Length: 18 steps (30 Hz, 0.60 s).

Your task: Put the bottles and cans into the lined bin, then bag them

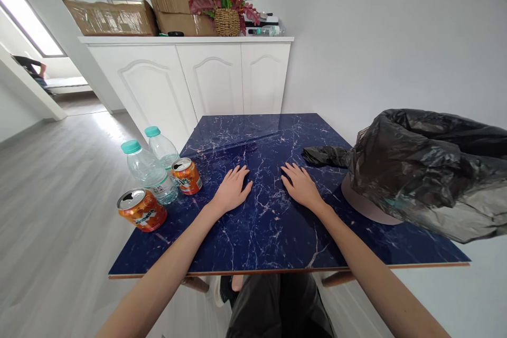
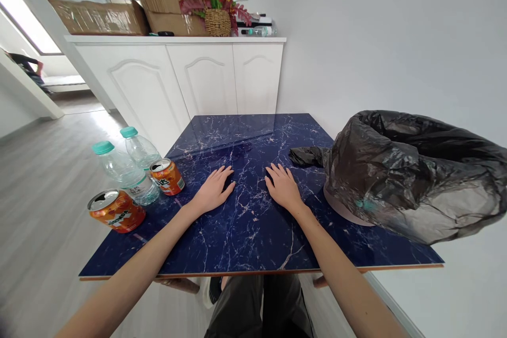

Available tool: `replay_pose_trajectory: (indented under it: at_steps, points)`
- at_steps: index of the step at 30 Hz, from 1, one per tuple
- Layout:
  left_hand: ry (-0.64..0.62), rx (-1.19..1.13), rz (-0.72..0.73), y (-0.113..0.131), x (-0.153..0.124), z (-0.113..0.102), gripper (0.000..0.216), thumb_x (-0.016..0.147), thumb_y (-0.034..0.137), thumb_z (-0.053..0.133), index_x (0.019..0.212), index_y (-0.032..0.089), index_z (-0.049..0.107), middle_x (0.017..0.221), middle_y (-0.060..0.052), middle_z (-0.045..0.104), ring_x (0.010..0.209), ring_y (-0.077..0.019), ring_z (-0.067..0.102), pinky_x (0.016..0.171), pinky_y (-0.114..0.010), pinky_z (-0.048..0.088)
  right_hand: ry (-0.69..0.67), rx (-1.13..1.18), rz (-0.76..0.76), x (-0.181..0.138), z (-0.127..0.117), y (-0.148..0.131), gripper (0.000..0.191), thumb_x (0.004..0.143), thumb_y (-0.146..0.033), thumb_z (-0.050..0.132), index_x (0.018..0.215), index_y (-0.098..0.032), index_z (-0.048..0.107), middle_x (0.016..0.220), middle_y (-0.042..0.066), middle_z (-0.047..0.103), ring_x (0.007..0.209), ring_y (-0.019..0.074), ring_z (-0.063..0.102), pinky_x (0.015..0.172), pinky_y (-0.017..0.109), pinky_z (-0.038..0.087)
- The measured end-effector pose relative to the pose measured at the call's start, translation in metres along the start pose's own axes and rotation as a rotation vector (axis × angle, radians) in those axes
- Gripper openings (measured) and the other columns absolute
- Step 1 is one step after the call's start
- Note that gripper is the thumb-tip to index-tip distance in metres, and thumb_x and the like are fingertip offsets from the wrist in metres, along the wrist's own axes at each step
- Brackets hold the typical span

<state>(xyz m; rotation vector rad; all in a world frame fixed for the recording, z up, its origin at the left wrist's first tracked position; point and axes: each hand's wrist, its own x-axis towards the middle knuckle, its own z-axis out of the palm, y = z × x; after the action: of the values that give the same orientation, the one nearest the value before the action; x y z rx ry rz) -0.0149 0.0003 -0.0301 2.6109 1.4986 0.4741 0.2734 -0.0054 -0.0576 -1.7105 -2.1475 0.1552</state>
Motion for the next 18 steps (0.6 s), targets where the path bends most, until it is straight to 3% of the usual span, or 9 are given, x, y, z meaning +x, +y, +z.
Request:
replay_pose_trajectory:
  at_steps: [18]
  points:
    - [-0.015, 0.011, 0.007, 0.0019, 0.0001, -0.0045, 0.058, 0.111, 0.052, 0.033, 0.156, 0.019, 0.048, 0.173, -0.013, 0.043, 0.165, -0.0304, 0.03, 0.137, -0.053, 0.024, 0.003, -0.003, -0.014, 0.0, 0.0005, 0.0021, 0.059, 0.112, -0.043, 0.032, 0.16, -0.019, 0.055, 0.172, 0.008, 0.045, 0.163, 0.031, 0.034, 0.135, 0.053, 0.024]
